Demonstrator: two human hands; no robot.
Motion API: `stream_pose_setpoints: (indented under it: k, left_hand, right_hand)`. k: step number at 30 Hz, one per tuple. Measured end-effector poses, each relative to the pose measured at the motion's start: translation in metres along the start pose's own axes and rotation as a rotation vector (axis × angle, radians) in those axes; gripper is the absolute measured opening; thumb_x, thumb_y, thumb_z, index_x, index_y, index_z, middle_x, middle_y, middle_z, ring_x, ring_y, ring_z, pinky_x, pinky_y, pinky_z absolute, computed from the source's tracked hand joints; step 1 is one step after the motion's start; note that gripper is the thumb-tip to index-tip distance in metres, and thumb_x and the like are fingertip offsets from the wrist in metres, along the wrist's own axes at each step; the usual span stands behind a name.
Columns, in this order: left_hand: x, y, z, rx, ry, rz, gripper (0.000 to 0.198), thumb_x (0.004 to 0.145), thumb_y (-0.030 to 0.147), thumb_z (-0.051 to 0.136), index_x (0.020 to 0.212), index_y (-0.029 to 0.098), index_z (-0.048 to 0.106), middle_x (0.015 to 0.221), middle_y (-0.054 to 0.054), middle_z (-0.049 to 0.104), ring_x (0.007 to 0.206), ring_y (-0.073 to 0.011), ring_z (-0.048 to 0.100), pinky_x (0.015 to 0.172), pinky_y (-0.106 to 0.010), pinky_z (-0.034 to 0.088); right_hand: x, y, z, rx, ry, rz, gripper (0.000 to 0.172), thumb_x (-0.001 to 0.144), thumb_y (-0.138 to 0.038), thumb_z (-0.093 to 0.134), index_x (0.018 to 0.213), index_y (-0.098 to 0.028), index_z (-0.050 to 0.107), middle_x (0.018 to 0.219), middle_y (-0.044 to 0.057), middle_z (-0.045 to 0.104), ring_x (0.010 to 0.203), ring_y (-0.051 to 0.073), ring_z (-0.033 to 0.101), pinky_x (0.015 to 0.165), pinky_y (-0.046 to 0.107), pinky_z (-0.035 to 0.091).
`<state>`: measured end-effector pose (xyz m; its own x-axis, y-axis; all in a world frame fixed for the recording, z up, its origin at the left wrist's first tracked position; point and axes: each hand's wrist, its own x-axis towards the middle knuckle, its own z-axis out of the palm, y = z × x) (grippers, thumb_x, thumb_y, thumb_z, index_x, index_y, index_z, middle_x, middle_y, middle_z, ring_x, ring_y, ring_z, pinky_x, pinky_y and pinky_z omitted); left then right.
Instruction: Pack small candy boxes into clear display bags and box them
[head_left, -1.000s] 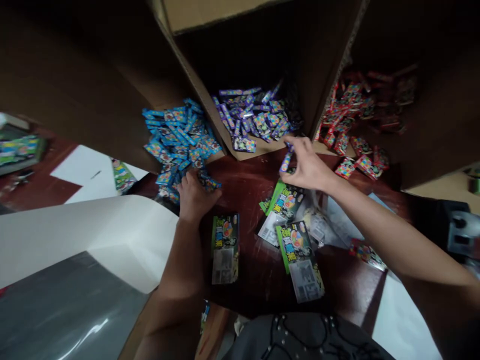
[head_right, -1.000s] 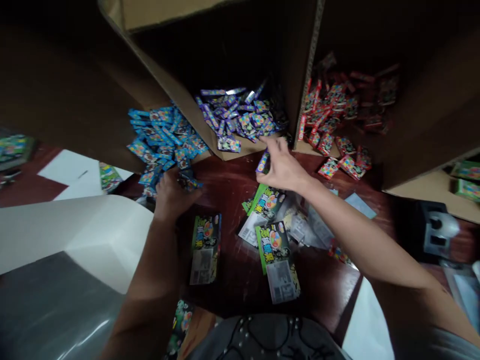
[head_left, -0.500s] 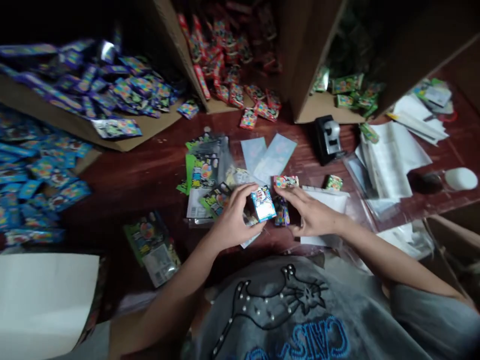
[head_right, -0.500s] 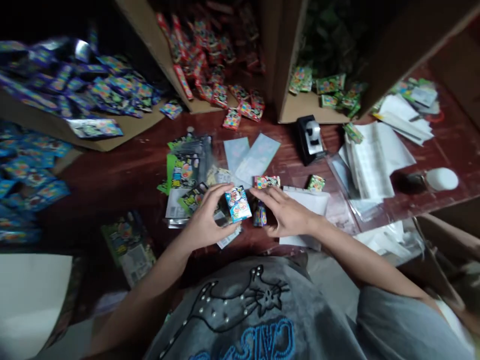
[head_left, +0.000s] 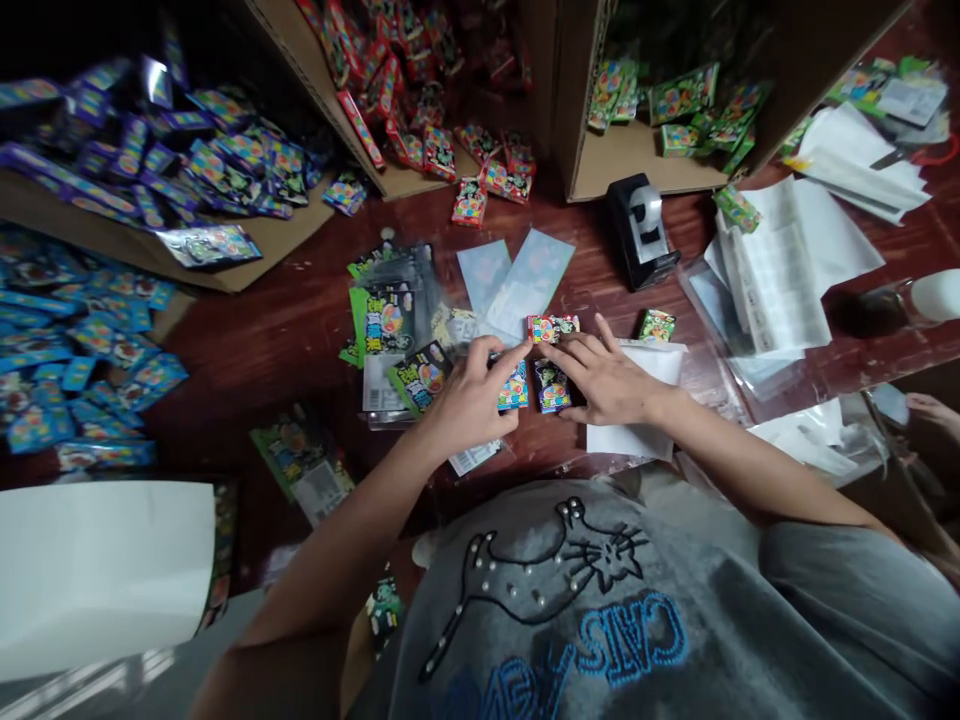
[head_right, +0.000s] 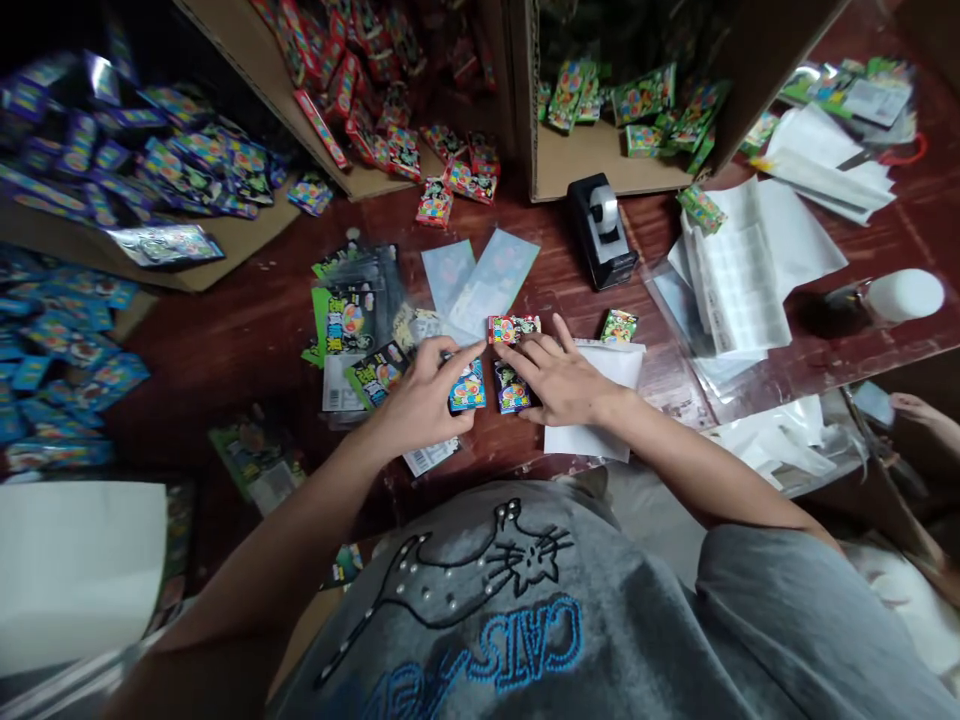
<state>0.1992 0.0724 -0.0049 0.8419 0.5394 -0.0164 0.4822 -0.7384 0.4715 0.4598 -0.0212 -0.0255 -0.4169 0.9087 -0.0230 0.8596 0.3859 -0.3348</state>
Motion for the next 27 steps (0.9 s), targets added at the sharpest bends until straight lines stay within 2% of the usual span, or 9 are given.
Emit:
stream_pose_setpoints:
  k: [4, 9, 14, 16, 18, 20, 22, 25, 27]
  left_hand:
    - [-0.003, 0.007, -0.003, -0.228, 0.149, 0.036, 0.087, 0.073, 0.012, 0.075, 0.154, 0.029, 0.050, 0.141, -0.011, 0.042, 0.144, -0.0330, 0.050, 0.125, -0.050, 0.046]
    - [-0.001, 0.010, 0.004, -0.354, 0.259, 0.055, 0.061, 0.077, 0.026, 0.083, 0.130, 0.026, 0.053, 0.134, -0.011, 0.057, 0.133, -0.0330, 0.059, 0.119, -0.054, 0.050]
    - [-0.018, 0.003, 0.015, -0.235, 0.111, 0.066, 0.051, 0.082, 0.019, 0.080, 0.123, 0.023, 0.050, 0.152, -0.020, 0.054, 0.147, -0.0370, 0.054, 0.126, -0.063, 0.042]
    - [-0.024, -0.001, 0.010, -0.110, 0.029, 0.076, 0.055, 0.078, 0.028, 0.088, 0.121, 0.021, 0.054, 0.160, -0.022, 0.049, 0.156, -0.0448, 0.043, 0.131, -0.072, 0.029]
    - [-0.020, -0.004, -0.001, -0.036, 0.030, 0.069, 0.060, 0.075, 0.037, 0.094, 0.120, 0.021, 0.060, 0.168, -0.021, 0.042, 0.161, -0.0489, 0.034, 0.133, -0.073, 0.023]
    - [0.000, -0.007, -0.013, -0.012, 0.076, 0.059, 0.052, 0.082, 0.038, 0.089, 0.124, 0.022, 0.063, 0.170, -0.018, 0.042, 0.159, -0.0468, 0.036, 0.132, -0.069, 0.028]
    - [0.034, -0.007, -0.020, 0.011, 0.070, 0.085, 0.041, 0.092, 0.031, 0.076, 0.131, 0.022, 0.065, 0.164, -0.016, 0.051, 0.152, -0.0428, 0.045, 0.128, -0.065, 0.035]
    - [0.093, -0.003, -0.015, 0.064, -0.082, 0.185, 0.048, 0.094, 0.023, 0.068, 0.141, 0.019, 0.064, 0.152, -0.015, 0.062, 0.141, -0.0393, 0.055, 0.122, -0.059, 0.043]
    - [0.124, 0.001, -0.006, 0.101, -0.203, 0.231, 0.054, 0.090, 0.021, 0.069, 0.144, 0.016, 0.063, 0.146, -0.017, 0.066, 0.136, -0.0394, 0.059, 0.119, -0.057, 0.046]
  right_hand:
    - [0.004, -0.001, -0.004, -0.010, 0.015, 0.023, 0.099, 0.079, -0.054, 0.077, 0.161, -0.008, 0.046, 0.140, 0.022, 0.062, 0.133, 0.045, 0.054, 0.131, 0.082, 0.010]
    - [0.002, -0.005, -0.005, 0.012, -0.005, 0.040, 0.090, 0.080, -0.051, 0.077, 0.157, -0.011, 0.052, 0.140, 0.021, 0.064, 0.131, 0.045, 0.056, 0.130, 0.083, 0.007]
    - [-0.006, 0.003, -0.017, 0.114, 0.042, 0.011, 0.095, 0.093, -0.068, 0.069, 0.167, -0.018, 0.037, 0.159, 0.020, 0.056, 0.149, 0.044, 0.047, 0.131, 0.081, 0.003]
    - [-0.014, 0.018, -0.035, 0.128, 0.121, 0.088, 0.096, 0.093, -0.078, 0.063, 0.166, -0.019, 0.040, 0.161, 0.019, 0.056, 0.149, 0.043, 0.049, 0.132, 0.078, 0.015]
    - [-0.026, 0.040, -0.056, 0.099, 0.221, 0.279, 0.083, 0.099, -0.073, 0.057, 0.158, -0.016, 0.050, 0.152, 0.021, 0.062, 0.141, 0.042, 0.056, 0.127, 0.070, 0.035]
    - [-0.040, 0.063, -0.073, 0.026, 0.249, 0.521, 0.064, 0.106, -0.057, 0.051, 0.148, -0.010, 0.059, 0.136, 0.023, 0.070, 0.129, 0.041, 0.065, 0.115, 0.062, 0.050]
    - [-0.052, 0.082, -0.082, -0.048, 0.144, 0.703, 0.052, 0.105, -0.042, 0.051, 0.142, -0.008, 0.063, 0.124, 0.024, 0.073, 0.116, 0.040, 0.071, 0.105, 0.059, 0.057]
    - [-0.064, 0.100, -0.080, -0.022, -0.085, 0.669, 0.058, 0.095, -0.032, 0.063, 0.151, -0.016, 0.059, 0.132, 0.020, 0.070, 0.115, 0.038, 0.074, 0.102, 0.055, 0.061]
    - [-0.066, 0.104, -0.074, 0.057, -0.107, 0.548, 0.071, 0.091, -0.033, 0.070, 0.158, -0.024, 0.053, 0.146, 0.016, 0.063, 0.126, 0.036, 0.071, 0.109, 0.053, 0.060]
